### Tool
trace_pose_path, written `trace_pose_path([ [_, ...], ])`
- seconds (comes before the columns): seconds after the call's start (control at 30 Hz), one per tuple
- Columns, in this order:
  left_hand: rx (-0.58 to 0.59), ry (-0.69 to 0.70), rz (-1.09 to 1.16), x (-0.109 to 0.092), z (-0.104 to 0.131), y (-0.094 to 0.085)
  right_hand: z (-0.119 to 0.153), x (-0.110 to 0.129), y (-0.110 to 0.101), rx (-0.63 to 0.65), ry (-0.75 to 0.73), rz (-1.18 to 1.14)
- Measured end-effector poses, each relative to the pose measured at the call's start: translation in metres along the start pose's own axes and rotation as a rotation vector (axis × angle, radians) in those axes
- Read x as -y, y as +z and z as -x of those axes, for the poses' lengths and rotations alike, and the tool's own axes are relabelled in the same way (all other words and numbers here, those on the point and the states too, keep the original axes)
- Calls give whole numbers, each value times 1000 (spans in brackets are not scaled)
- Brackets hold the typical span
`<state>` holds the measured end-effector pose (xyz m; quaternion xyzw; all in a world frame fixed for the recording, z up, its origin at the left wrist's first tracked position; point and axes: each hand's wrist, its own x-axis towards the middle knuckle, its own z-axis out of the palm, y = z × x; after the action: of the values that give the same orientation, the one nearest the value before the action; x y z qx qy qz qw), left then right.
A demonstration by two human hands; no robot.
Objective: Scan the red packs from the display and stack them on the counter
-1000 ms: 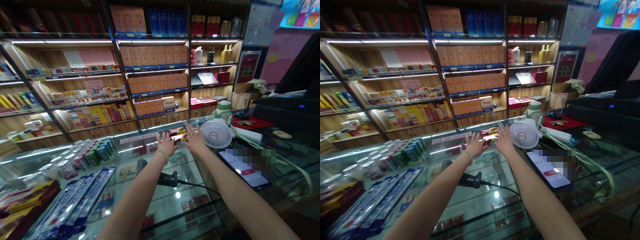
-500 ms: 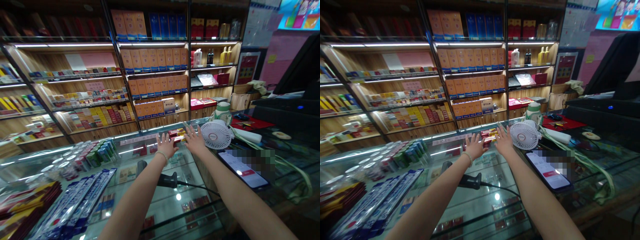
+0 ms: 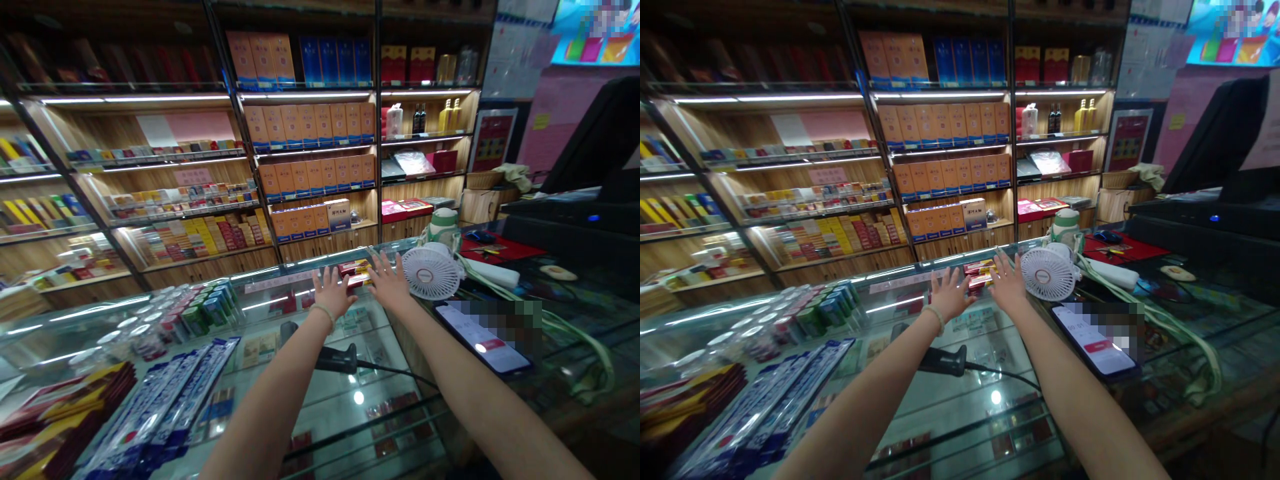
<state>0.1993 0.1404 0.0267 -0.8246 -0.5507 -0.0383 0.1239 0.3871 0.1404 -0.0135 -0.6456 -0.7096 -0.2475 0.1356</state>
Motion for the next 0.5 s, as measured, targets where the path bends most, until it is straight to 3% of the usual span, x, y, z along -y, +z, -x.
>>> trace_pose_path([
  [0.23,-152,-12,-2,8,17,-28,-4,14,-17,-175,23,-63],
  [0.5,-254,-28,-5,33,40,-43,-5,30,-30,-221,-56,-88],
])
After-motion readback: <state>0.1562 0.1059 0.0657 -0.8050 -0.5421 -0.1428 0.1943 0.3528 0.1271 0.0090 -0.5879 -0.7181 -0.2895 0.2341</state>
